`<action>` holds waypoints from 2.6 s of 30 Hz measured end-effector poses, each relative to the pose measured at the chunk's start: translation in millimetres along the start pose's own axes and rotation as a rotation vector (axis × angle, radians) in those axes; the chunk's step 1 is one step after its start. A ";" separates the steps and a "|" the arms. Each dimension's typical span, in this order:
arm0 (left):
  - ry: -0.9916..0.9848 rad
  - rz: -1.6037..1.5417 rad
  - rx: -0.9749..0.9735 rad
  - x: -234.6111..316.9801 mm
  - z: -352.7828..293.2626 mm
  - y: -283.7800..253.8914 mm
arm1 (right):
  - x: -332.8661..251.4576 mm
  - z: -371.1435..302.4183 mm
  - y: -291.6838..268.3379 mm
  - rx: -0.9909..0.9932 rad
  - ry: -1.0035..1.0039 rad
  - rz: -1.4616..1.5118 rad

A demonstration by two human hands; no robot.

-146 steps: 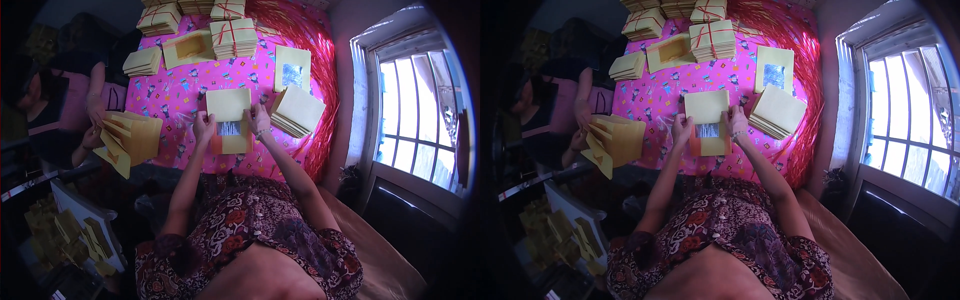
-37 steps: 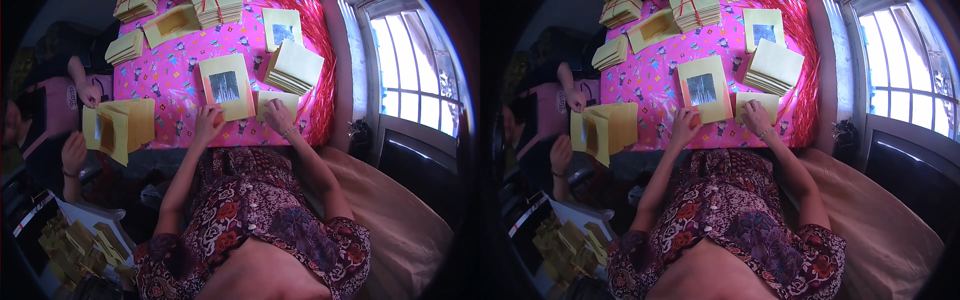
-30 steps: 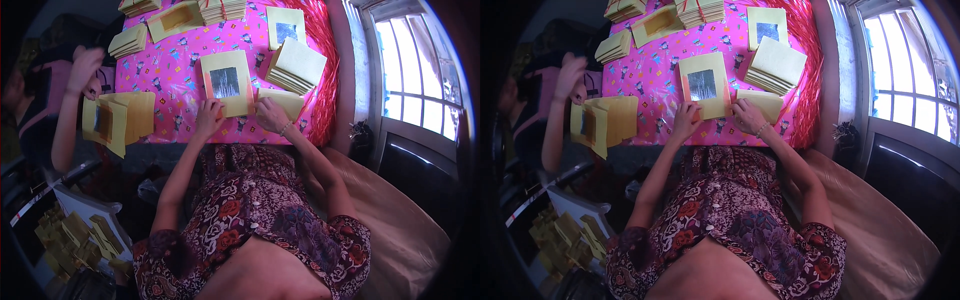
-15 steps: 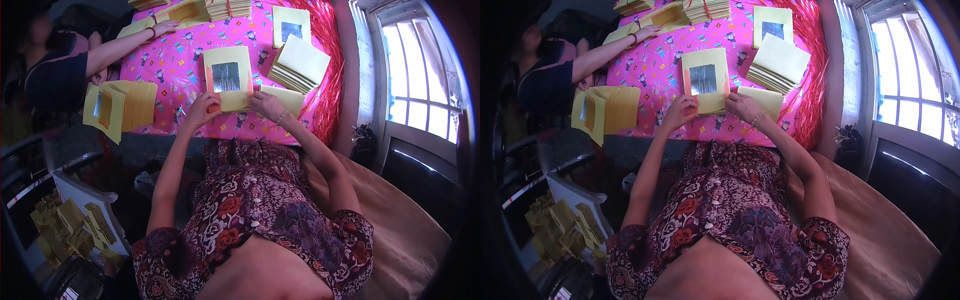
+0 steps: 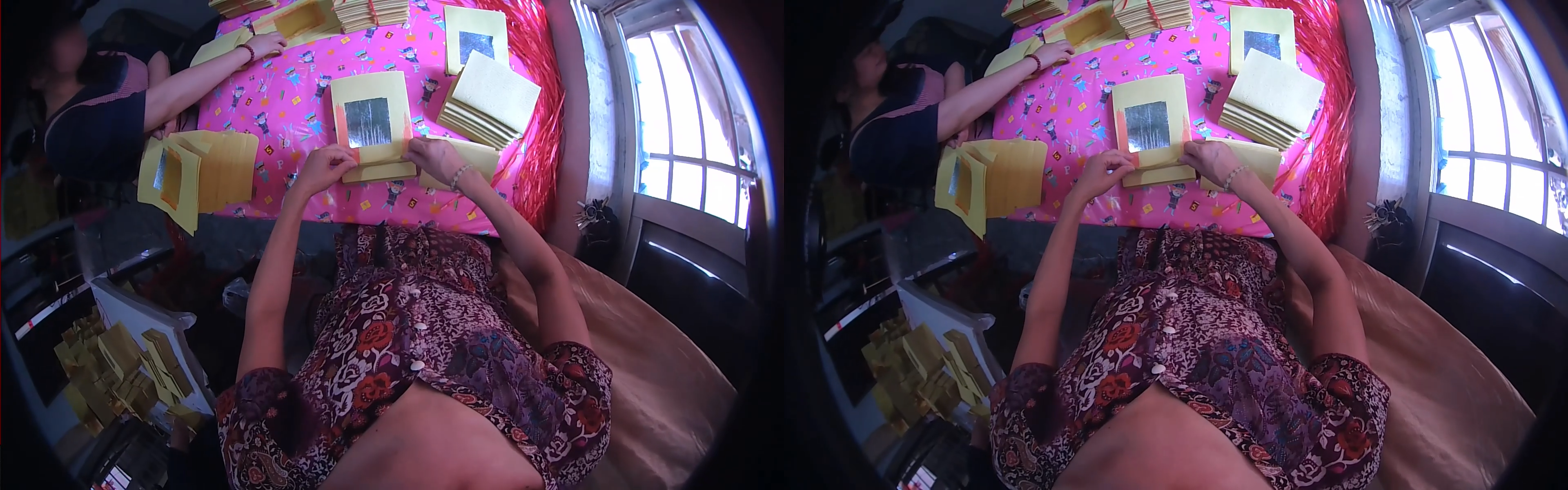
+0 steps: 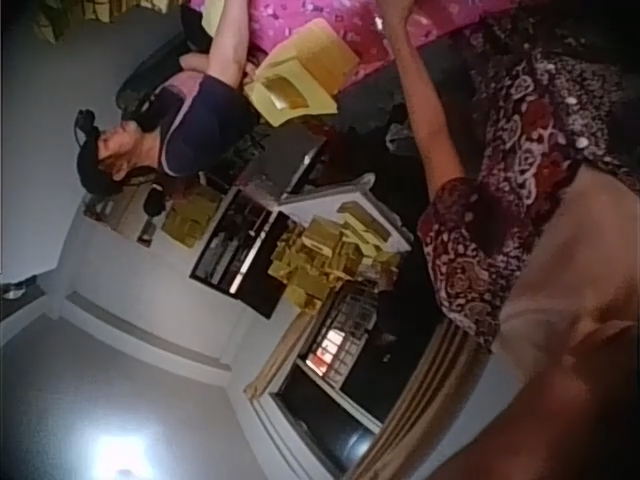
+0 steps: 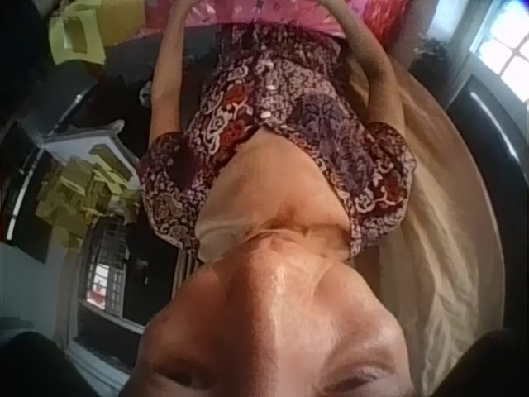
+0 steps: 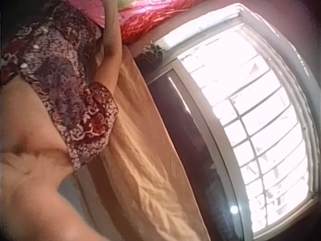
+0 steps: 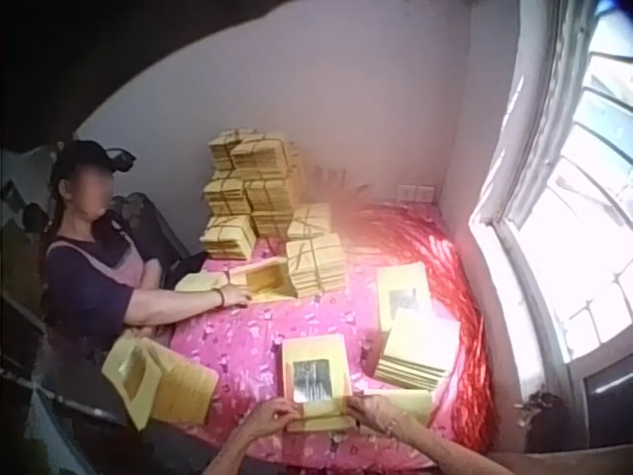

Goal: Applying foil centers to yellow sheets of paper and stacking them into bundles.

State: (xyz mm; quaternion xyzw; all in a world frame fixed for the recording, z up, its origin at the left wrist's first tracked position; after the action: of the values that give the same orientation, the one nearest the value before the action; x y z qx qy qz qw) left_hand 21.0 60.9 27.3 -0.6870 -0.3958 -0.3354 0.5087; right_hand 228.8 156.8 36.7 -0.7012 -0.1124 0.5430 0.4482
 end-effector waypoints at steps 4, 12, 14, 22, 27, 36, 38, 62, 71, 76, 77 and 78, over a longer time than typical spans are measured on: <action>0.040 0.005 0.016 -3.9 1.7 -2.1 | 2.2 3.2 -1.1 -0.027 0.015 0.076; -0.055 -0.014 -0.082 -5.9 4.4 0.9 | 9.0 4.1 2.4 0.006 -0.004 0.085; -0.060 0.023 -0.077 -6.6 3.5 0.2 | 7.8 5.3 2.1 0.006 -0.006 0.085; 0.204 0.288 -0.045 34.8 -6.4 4.6 | 14.5 8.2 0.1 -0.037 0.091 0.088; 0.211 0.423 0.006 27.3 -11.0 14.0 | 11.1 10.5 0.4 -0.041 0.069 0.089; 0.189 0.420 -0.017 24.0 -15.2 23.9 | 10.3 -0.7 4.4 -0.055 0.077 0.091; 0.198 0.420 -0.012 26.3 -14.2 22.2 | 10.5 -0.2 2.9 -0.051 0.075 0.097; 0.424 0.192 0.168 14.4 -23.7 7.1 | -34.5 -9.9 4.2 -0.081 -0.027 -0.142; 0.405 0.188 0.147 12.2 -18.3 11.5 | -40.0 -10.4 -0.4 -0.035 -0.135 -0.252; 0.440 0.267 0.181 -2.9 -22.6 12.9 | -25.6 -3.0 9.7 -0.062 -0.116 -0.225; 0.426 0.349 0.175 -5.1 -22.9 8.3 | -32.4 -0.4 3.1 0.008 -0.164 -0.231; 0.395 0.400 0.181 -2.1 -21.9 3.6 | -36.4 0.8 -2.8 0.026 -0.197 -0.184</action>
State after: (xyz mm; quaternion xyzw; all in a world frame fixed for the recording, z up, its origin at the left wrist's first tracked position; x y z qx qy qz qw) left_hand 22.0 38.7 29.6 -0.6246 -0.1741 -0.3191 0.6912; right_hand 215.0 135.3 62.8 -0.6253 -0.2125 0.5672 0.4921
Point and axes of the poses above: each hand's wrist, its own z-axis towards the middle knuckle, its own y-axis out of the palm, x = y × z, the point moved 6 cm from there along z, towards the middle knuckle, and after that the axes turned 2 degrees about -x, right-handed, at the moved point
